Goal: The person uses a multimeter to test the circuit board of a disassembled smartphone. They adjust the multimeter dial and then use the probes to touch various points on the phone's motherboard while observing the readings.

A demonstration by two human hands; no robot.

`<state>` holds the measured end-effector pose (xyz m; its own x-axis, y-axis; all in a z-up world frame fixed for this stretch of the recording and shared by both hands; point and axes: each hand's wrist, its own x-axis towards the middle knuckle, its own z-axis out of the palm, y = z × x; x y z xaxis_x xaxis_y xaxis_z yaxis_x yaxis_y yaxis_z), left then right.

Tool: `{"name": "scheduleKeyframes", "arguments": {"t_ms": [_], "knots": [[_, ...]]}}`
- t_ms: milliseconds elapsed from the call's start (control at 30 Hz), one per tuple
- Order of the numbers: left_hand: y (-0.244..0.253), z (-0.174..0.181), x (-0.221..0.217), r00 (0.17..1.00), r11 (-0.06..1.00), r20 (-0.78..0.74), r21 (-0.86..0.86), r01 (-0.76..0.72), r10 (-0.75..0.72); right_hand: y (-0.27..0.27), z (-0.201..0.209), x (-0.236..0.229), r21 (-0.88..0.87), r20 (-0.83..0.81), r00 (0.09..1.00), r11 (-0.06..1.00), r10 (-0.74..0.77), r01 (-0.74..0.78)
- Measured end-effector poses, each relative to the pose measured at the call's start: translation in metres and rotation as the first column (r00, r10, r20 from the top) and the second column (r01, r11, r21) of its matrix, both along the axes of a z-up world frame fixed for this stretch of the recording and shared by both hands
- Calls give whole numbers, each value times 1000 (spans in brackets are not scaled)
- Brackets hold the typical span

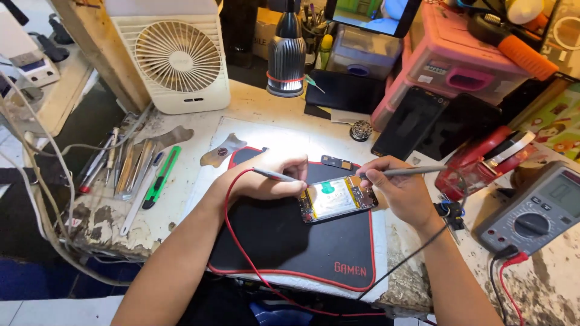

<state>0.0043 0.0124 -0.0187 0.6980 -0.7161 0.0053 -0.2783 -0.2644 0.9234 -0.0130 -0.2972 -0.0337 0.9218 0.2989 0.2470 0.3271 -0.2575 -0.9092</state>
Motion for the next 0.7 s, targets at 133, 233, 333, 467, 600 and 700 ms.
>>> {"name": "scheduleKeyframes", "arguments": {"t_ms": [133, 233, 333, 467, 600, 700], "knots": [[0, -4, -1, 998, 995, 43, -93, -38, 42, 21, 10, -11, 21, 160, 987, 1000, -3, -1], [-3, -9, -2, 999, 989, 46, -145, -23, 30, 40, 9, -24, 108, 297, 954, 994, -29, -3], [-10, -11, -2, 999, 991, 48, -133, -13, 20, 52, 1, -32, 96, 394, 918, 995, -32, -6], [-8, -13, -5, 987, 974, 111, -210, -88, 113, 69, 1, -35, -54, 551, 834, 999, 37, -9], [-14, -19, 1, 948, 976, 264, -169, -135, 176, 62, -3, -29, 39, 560, 828, 999, -9, -15], [-20, -4, -12, 942, 946, 195, -233, -225, 273, 60, 2, -32, 43, 551, 835, 999, -14, -12]]}}
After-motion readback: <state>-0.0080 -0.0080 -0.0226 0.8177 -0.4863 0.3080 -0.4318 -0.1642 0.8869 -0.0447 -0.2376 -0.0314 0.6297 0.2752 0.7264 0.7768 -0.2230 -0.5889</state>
